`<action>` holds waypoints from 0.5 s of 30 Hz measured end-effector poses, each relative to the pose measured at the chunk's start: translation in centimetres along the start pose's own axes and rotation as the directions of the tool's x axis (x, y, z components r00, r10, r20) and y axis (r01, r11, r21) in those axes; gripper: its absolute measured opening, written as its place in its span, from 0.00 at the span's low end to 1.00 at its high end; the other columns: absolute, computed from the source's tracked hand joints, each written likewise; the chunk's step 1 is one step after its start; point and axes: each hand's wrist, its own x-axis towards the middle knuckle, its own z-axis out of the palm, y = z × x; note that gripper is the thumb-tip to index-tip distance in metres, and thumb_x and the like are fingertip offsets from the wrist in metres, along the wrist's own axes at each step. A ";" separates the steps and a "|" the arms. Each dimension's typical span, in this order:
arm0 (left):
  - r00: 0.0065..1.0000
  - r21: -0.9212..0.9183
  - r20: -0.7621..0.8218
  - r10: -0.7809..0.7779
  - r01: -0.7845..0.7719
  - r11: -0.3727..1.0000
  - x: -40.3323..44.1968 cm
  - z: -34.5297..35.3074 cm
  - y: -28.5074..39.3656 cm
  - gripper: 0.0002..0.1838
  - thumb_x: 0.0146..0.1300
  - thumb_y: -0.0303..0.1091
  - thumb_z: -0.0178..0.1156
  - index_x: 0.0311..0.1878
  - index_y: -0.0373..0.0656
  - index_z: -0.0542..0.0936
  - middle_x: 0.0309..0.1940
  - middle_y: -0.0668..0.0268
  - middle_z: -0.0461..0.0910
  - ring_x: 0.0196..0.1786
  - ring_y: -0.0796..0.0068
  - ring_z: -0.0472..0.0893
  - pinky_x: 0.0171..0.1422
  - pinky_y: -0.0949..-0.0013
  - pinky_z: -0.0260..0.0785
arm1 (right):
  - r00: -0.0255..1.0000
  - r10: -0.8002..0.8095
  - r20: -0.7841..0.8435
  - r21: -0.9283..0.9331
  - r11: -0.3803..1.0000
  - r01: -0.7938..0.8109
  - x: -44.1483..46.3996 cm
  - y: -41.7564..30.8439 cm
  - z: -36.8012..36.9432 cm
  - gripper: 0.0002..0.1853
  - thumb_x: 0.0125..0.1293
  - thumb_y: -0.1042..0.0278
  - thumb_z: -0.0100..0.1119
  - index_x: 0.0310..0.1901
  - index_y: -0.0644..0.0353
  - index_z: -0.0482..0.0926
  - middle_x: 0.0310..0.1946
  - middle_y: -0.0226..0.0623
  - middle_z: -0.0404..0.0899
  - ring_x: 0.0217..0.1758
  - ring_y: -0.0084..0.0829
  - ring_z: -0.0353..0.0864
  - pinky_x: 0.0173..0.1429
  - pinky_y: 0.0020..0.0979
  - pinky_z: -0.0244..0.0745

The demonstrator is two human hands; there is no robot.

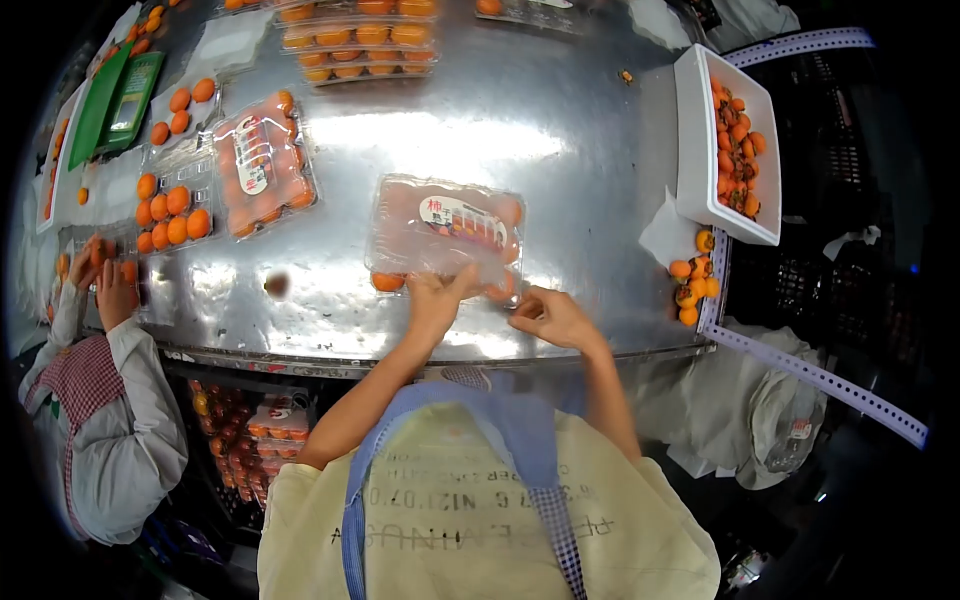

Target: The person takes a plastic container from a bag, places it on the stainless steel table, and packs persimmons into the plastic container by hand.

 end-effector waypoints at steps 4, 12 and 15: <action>0.995 0.054 0.012 -0.101 0.100 0.994 -0.2 -0.2 0.4 0.16 0.66 0.28 0.56 0.49 0.22 0.73 0.43 0.48 0.79 0.43 0.59 0.83 0.48 0.64 0.81 | 0.993 0.073 -0.087 0.479 0.878 -0.022 0.2 1.2 3.2 0.10 0.65 0.66 0.58 0.36 0.67 0.76 0.26 0.36 0.80 0.29 0.23 0.79 0.36 0.25 0.74; 0.992 -0.047 -0.094 -0.087 0.083 0.995 -2.2 2.1 1.6 0.13 0.66 0.26 0.55 0.47 0.23 0.73 0.43 0.49 0.79 0.44 0.59 0.83 0.49 0.63 0.81 | 0.981 0.091 -0.172 0.411 0.911 -0.012 0.1 3.5 4.8 0.09 0.63 0.66 0.59 0.32 0.64 0.74 0.20 0.34 0.77 0.23 0.20 0.74 0.30 0.24 0.68; 0.987 -0.031 -0.113 -0.117 0.114 0.993 -2.3 2.5 3.0 0.13 0.66 0.27 0.56 0.46 0.23 0.74 0.41 0.50 0.80 0.41 0.59 0.84 0.48 0.62 0.81 | 0.973 0.083 -0.214 0.422 0.906 0.015 0.4 3.4 4.8 0.10 0.63 0.66 0.60 0.31 0.64 0.74 0.19 0.33 0.76 0.22 0.20 0.73 0.29 0.25 0.68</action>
